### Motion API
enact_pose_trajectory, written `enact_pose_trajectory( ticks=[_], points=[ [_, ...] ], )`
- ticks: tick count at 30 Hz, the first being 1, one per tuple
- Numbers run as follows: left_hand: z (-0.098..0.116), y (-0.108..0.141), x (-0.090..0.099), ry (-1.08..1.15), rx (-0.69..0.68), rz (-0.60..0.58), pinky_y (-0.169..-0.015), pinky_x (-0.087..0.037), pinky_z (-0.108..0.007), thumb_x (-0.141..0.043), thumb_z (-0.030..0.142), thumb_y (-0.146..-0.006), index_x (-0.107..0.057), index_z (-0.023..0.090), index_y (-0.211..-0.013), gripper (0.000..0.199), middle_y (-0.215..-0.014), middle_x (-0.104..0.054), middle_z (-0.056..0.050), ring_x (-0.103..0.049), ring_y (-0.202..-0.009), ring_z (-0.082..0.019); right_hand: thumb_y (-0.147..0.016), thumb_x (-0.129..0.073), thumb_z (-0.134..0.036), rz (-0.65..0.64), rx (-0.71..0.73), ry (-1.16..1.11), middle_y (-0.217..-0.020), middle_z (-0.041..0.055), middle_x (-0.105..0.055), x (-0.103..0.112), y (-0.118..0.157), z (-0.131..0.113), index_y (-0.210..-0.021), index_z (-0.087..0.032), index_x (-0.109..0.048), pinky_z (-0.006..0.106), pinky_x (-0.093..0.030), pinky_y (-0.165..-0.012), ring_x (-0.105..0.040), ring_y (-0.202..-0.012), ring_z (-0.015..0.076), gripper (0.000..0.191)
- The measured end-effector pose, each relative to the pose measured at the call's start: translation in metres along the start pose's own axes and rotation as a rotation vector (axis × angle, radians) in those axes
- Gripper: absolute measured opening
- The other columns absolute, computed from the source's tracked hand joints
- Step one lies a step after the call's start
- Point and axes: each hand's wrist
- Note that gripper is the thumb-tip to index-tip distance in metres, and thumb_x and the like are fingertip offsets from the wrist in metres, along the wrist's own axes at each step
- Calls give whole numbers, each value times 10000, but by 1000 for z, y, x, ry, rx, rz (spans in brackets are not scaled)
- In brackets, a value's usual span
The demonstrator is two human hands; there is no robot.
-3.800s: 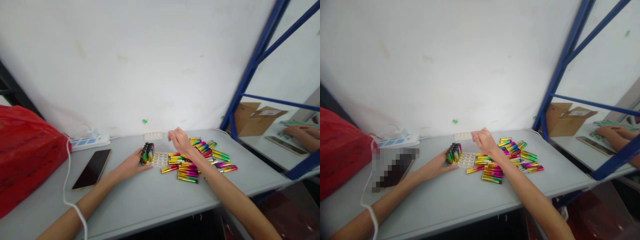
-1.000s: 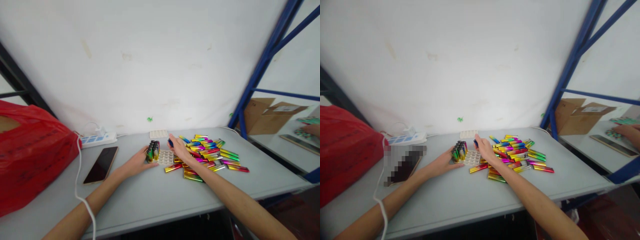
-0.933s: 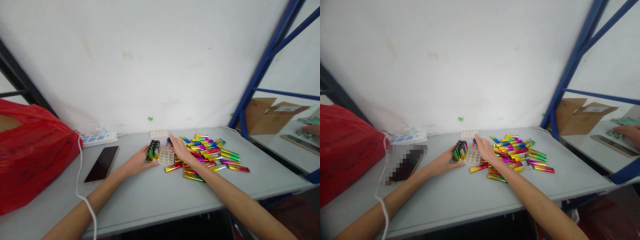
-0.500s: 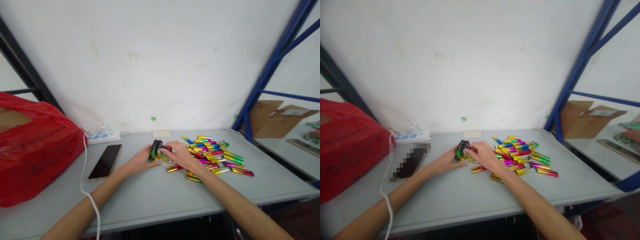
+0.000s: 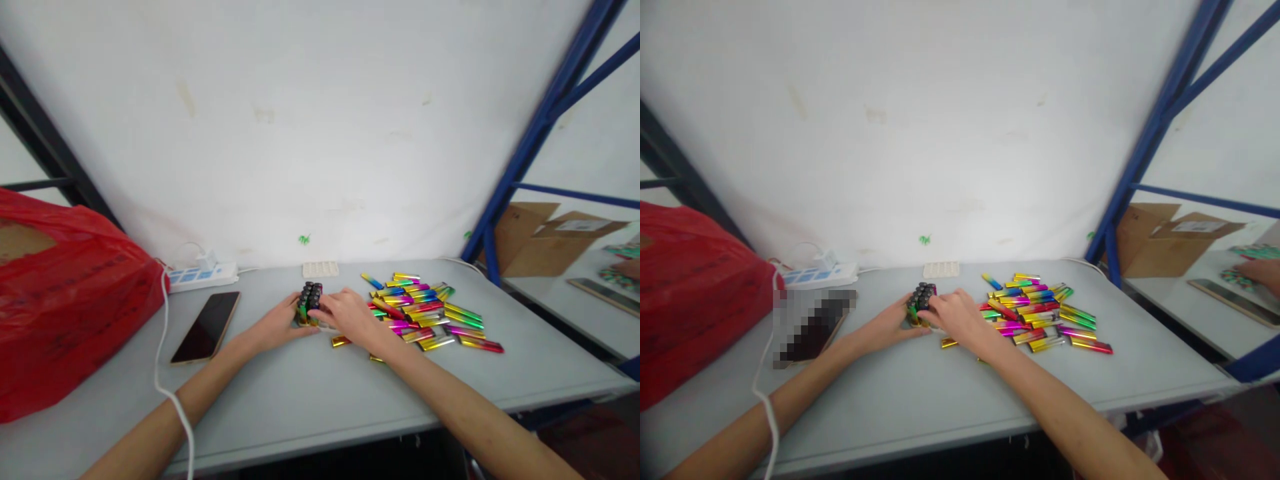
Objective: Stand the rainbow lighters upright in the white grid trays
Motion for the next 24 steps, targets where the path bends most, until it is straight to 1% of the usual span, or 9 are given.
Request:
enact_pose_trajectory(
  ticks=[3, 6, 8, 11, 15, 17, 20, 22, 24],
  points=[
    [2, 0, 1, 1, 10, -13, -1250, -432, -478, -819, 521, -855, -612, 212, -1434, 688, -1488, -625, -132, -597, -1384, -358, -1057, -626, -525, -20, 14, 0, -773, 60, -754, 2, -1, 1, -821, -191, -707, 310, -390, -791, -653, -700, 181, 416],
    [6, 0, 3, -15, 21, 1, -1265, -412, -484, -830, 518, -844, -573, 170, -1483, 772, -1511, -616, -154, -579, -1410, -377, -1135, -476, -456, 23, -30, 31, -844, 76, -766, 9, 0, 21, -896, -190, -731, 318, -408, -845, -684, -794, 201, 440],
    [10, 0, 4, -29, 28, 11, -1275, -395, -484, -829, 497, -843, -559, 136, -1505, 801, -1542, -596, -163, -560, -1432, -392, -1154, -424, -354, 54, -133, 117, -991, 118, -780, 16, 2, 43, -1028, -172, -744, 331, -424, -909, -705, -946, 232, 389],
    [13, 0, 5, -32, 44, 7, -1261, -408, -495, -823, 487, -836, -592, 129, -1483, 775, -1541, -604, -156, -581, -1412, -408, -1097, -514, -229, 5, -351, 285, -1260, 192, -733, 25, 9, 78, -1259, -125, -704, 360, -438, -992, -678, -1163, 288, 271],
    [12, -1, 5, -20, 65, 2, -1259, -407, -544, -838, 534, -809, -610, 173, -1472, 788, -1530, -616, -163, -580, -1415, -423, -1055, -575, -257, -164, -569, 399, -1243, 226, -739, 33, 18, 109, -1249, -96, -713, 410, -462, -987, -686, -1173, 345, 287],
    [11, -1, 5, -19, 67, -4, -1260, -402, -555, -837, 547, -809, -597, 188, -1483, 800, -1534, -612, -162, -574, -1420, -415, -1042, -581, -243, -196, -585, 387, -1220, 201, -756, 34, 20, 115, -1222, -122, -730, 403, -466, -988, -697, -1161, 330, 263],
    [10, -1, 5, -30, 76, -16, -1263, -398, -547, -820, 559, -823, -592, 180, -1484, 796, -1536, -601, -168, -575, -1417, -405, -998, -593, -163, -155, -547, 325, -1212, 167, -759, 32, 19, 118, -1210, -156, -748, 373, -472, -995, -704, -1144, 295, 263],
    [10, -1, 5, -31, 78, -14, -1258, -404, -547, -819, 564, -820, -605, 175, -1468, 785, -1523, -607, -172, -588, -1399, -408, -972, -600, -129, -60, -494, 226, -1230, 164, -743, 29, 16, 118, -1205, -160, -754, 358, -479, -1005, -702, -1134, 274, 281],
    [11, -1, 5, -26, 74, -5, -1256, -404, -553, -826, 566, -812, -617, 182, -1455, 777, -1515, -616, -169, -590, -1395, -413, -947, -611, -115, 90, -438, 65, -1229, 151, -737, 26, 13, 119, -1191, -162, -752, 356, -485, -1021, -696, -1124, 251, 286]
  ],
)
Point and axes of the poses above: each hand's wrist, its own y-axis away from the middle knuckle, its own x-axis out of the back of the hand, z = x × y
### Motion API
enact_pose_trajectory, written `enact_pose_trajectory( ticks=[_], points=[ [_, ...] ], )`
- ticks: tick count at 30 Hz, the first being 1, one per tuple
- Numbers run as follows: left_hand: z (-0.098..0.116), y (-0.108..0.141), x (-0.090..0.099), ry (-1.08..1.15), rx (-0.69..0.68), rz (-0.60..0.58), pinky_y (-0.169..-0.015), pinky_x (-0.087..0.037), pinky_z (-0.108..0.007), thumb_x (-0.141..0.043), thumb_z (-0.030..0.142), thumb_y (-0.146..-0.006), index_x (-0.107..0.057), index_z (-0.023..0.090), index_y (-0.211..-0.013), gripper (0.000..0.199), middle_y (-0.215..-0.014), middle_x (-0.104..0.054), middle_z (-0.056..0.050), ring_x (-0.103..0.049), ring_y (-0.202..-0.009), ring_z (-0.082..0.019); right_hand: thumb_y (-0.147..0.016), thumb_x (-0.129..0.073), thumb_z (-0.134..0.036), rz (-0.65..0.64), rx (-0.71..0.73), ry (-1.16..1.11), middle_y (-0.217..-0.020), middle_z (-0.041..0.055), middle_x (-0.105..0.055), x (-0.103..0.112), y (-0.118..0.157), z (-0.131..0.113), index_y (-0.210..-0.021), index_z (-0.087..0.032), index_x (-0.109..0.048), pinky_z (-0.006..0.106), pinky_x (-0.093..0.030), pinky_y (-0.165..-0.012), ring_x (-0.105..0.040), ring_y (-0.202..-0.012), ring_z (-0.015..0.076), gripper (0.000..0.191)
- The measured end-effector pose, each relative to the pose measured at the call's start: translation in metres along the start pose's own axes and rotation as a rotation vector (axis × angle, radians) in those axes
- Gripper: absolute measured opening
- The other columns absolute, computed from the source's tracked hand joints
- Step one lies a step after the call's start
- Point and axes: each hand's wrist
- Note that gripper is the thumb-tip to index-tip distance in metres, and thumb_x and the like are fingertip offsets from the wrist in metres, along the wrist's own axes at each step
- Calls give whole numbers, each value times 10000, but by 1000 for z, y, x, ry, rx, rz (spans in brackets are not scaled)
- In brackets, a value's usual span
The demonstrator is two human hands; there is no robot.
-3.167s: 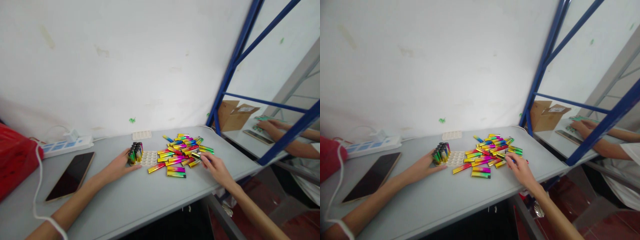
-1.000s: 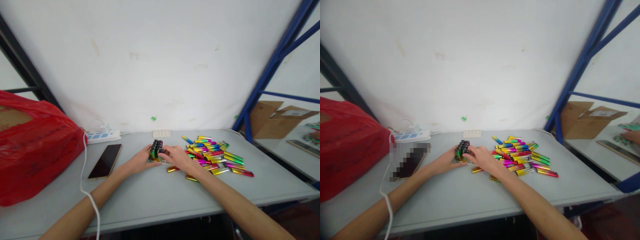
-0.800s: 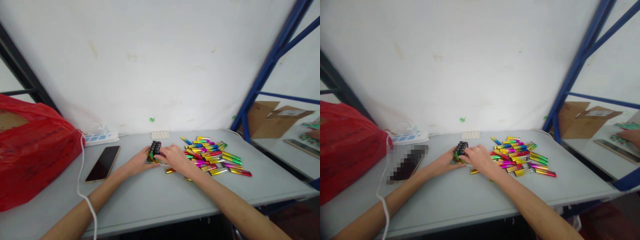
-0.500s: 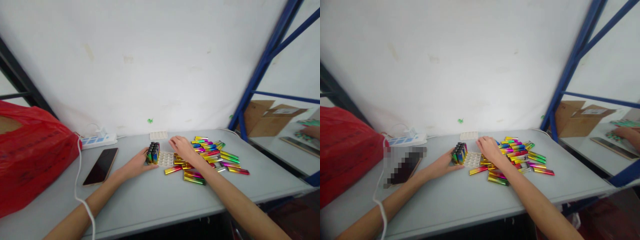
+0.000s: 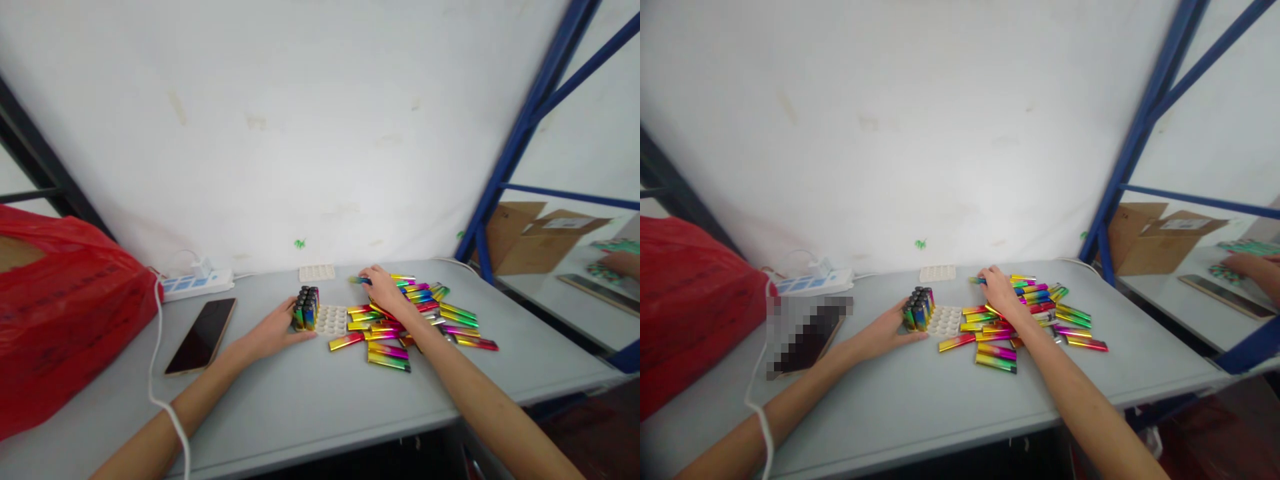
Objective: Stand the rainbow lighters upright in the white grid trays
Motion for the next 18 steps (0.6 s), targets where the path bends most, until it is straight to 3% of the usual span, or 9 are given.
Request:
enact_pose_trajectory(
  ticks=[2, 5, 9, 12, 14, 16, 18],
  points=[
    [1, 0, 0, 1, -5, -5, -1266, -394, -549, -825, 569, -814, -620, 189, -1453, 771, -1522, -613, -163, -573, -1417, -413, -913, -647, -145, 92, -4, -265, -1158, 116, -757, -3, -3, -2, -1169, -168, -749, 365, -507, -989, -708, -1034, 228, 277],
    [1, 0, 1, -4, -4, -23, -1277, -383, -535, -812, 562, -826, -620, 175, -1452, 761, -1530, -601, -175, -560, -1437, -410, -842, -747, -298, 128, -111, -734, -1031, 68, -774, -6, -6, -9, -1133, -176, -751, 354, -537, -857, -698, -863, 200, 316],
    [2, 0, 1, 9, -19, -21, -1274, -382, -553, -815, 543, -828, -624, 167, -1449, 750, -1549, -584, -189, -562, -1438, -420, -729, -848, -552, 84, -223, -1224, -1091, 81, -762, -7, -2, -27, -1078, -198, -760, 317, -540, -816, -679, -959, 207, 506],
    [2, 0, 2, 22, -28, -20, -1275, -381, -541, -825, 518, -826, -607, 177, -1474, 764, -1562, -584, -171, -562, -1437, -415, -701, -841, -685, 28, -223, -1379, -1018, 63, -742, -4, 4, -43, -958, -220, -700, 315, -558, -781, -677, -915, 199, 549],
    [3, 0, 2, 18, -27, -11, -1278, -381, -513, -828, 508, -825, -597, 179, -1488, 775, -1564, -588, -154, -566, -1432, -410, -739, -788, -745, -32, -199, -1422, -850, 8, -690, -2, 8, -52, -952, -246, -622, 306, -554, -706, -648, -761, 170, 568],
    [3, 1, 2, 13, -23, -5, -1272, -391, -505, -829, 516, -821, -597, 183, -1487, 780, -1553, -599, -144, -574, -1421, -411, -802, -723, -762, -103, -178, -1409, -693, -70, -563, 0, 11, -59, -997, -272, -561, 262, -491, -583, -516, -566, 120, 552],
    [3, 1, 1, 13, -23, -6, -1266, -400, -517, -826, 525, -822, -598, 187, -1481, 775, -1538, -609, -145, -580, -1412, -413, -857, -655, -760, -155, -177, -1326, -622, -118, -415, 0, 13, -62, -1021, -283, -537, 216, -345, -472, -323, -461, 91, 519]
  ],
)
Point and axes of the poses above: each hand's wrist, its own y-axis away from the middle knuckle, its own x-axis out of the back of the hand, z = x × y
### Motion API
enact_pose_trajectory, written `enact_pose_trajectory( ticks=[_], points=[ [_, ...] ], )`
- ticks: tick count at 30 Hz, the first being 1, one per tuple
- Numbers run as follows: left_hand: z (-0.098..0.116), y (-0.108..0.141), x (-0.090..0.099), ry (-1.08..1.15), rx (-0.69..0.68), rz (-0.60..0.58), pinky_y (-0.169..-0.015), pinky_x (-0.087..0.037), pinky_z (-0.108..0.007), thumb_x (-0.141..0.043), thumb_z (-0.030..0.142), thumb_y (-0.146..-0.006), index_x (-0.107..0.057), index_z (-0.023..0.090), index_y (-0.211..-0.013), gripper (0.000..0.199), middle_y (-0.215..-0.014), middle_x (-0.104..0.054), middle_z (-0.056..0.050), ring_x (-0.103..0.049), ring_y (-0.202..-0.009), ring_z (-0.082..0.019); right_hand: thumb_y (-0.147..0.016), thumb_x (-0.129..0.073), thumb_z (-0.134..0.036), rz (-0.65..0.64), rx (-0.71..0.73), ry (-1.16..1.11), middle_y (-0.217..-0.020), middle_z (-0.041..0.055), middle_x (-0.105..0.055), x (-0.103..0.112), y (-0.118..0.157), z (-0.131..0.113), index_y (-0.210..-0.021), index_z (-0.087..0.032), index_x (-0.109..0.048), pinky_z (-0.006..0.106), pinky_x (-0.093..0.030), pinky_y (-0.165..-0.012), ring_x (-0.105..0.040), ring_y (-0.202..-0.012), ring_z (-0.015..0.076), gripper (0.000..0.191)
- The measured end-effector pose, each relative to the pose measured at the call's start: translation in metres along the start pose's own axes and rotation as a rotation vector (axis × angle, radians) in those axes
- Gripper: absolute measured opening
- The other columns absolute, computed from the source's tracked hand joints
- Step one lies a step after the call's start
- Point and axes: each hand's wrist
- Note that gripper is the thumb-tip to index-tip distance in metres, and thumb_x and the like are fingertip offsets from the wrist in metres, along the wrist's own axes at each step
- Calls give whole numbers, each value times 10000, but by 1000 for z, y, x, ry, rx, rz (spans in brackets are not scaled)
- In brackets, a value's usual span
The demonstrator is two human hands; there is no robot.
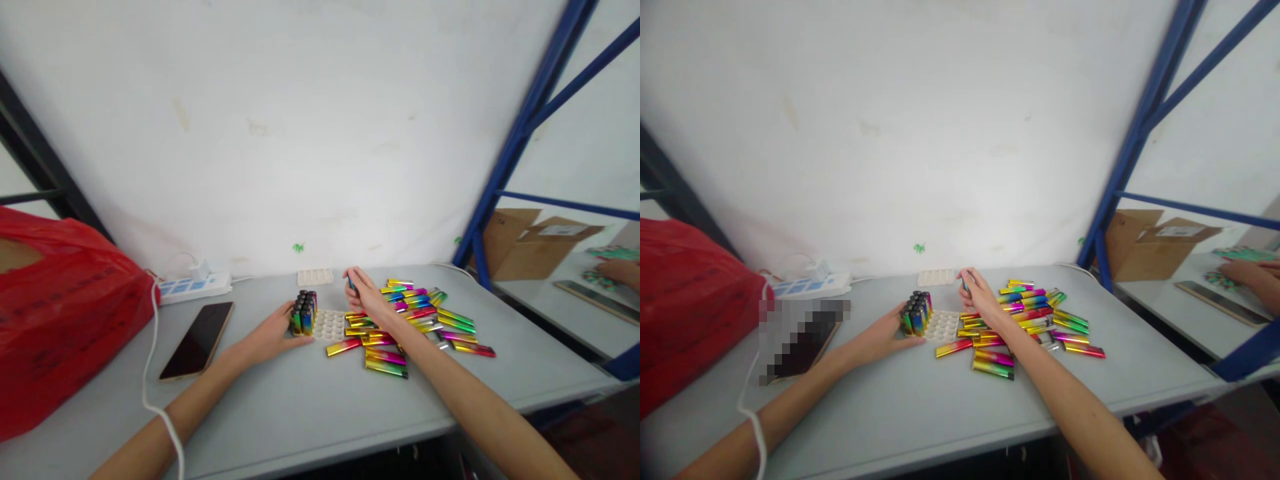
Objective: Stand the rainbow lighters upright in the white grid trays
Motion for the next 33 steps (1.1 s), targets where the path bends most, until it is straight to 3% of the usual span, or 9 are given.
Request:
enact_pose_trajectory(
  ticks=[2, 5, 8, 14, 17, 22, 26, 29, 33],
  points=[
    [0, 0, 0, -2, 4, -7, -1268, -395, -527, -813, 522, -837, -591, 172, -1482, 766, -1532, -606, -162, -575, -1415, -412, -880, -605, -758, 23, 6, 138, -604, -120, -346, -2, 0, 3, -978, -271, -545, 219, -233, -444, -243, -455, 93, 501],
    [-2, 0, -1, 0, 9, -7, -1270, -391, -536, -809, 516, -840, -602, 150, -1464, 752, -1525, -604, -180, -570, -1418, -418, -911, -537, -738, 118, 150, 393, -587, -72, -392, -3, -2, 10, -767, -238, -532, 259, -280, -509, -356, -529, 121, 520],
    [-3, -1, -1, 10, -7, -8, -1268, -399, -533, -819, 527, -825, -604, 179, -1468, 762, -1526, -606, -173, -571, -1424, -413, -928, -498, -688, 209, 258, 594, -575, -43, -368, -4, -2, 14, -596, -241, -405, 291, -277, -576, -380, -589, 135, 564],
    [-3, -1, 0, 3, 0, -4, -1273, -402, -517, -821, 548, -824, -599, 191, -1471, 772, -1528, -610, -163, -572, -1426, -411, -922, -467, -541, 270, 281, 746, -583, -39, -366, -10, 2, 12, -606, -246, -380, 300, -237, -590, -382, -596, 140, 441],
    [-2, 0, 0, 21, -11, -4, -1274, -404, -520, -826, 546, -823, -621, 190, -1440, 742, -1517, -620, -164, -581, -1411, -410, -985, -462, -571, 220, 288, 746, -613, -36, -448, -10, 4, 10, -671, -239, -451, 290, -295, -609, -440, -625, 152, 457],
    [-4, -1, -1, 9, -30, 6, -1290, -377, -518, -824, 521, -842, -579, 167, -1483, 773, -1549, -595, -164, -550, -1441, -417, -1101, -384, -509, -11, 293, 718, -808, 8, -630, -12, 7, 10, -987, -215, -602, 282, -453, -697, -599, -733, 174, 383],
    [-9, -3, -1, 15, -24, 2, -1281, -392, -517, -845, 538, -818, -581, 188, -1480, 794, -1539, -599, -168, -553, -1443, -404, -1111, -466, -452, -65, 421, 969, -901, 61, -670, -14, 7, 10, -890, -216, -596, 322, -476, -825, -629, -871, 212, 349],
    [-9, -3, -1, 26, -22, -3, -1278, -391, -521, -844, 540, -827, -581, 180, -1478, 789, -1543, -594, -173, -555, -1439, -394, -1117, -502, -422, -60, 352, 1053, -789, 32, -682, -16, 6, 10, -871, -218, -590, 307, -458, -765, -634, -765, 202, 332],
    [-9, -2, -2, 29, -35, 12, -1255, -422, -506, -852, 523, -823, -587, 197, -1469, 770, -1516, -620, -148, -580, -1410, -381, -1119, -530, -389, -97, 321, 1045, -848, 50, -752, -19, 4, 14, -902, -204, -609, 290, -461, -763, -684, -791, 197, 296]
  ],
)
Point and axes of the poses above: each hand's wrist, its own y-axis away from the middle knuckle, its own x-axis out of the back of the hand, z = x × y
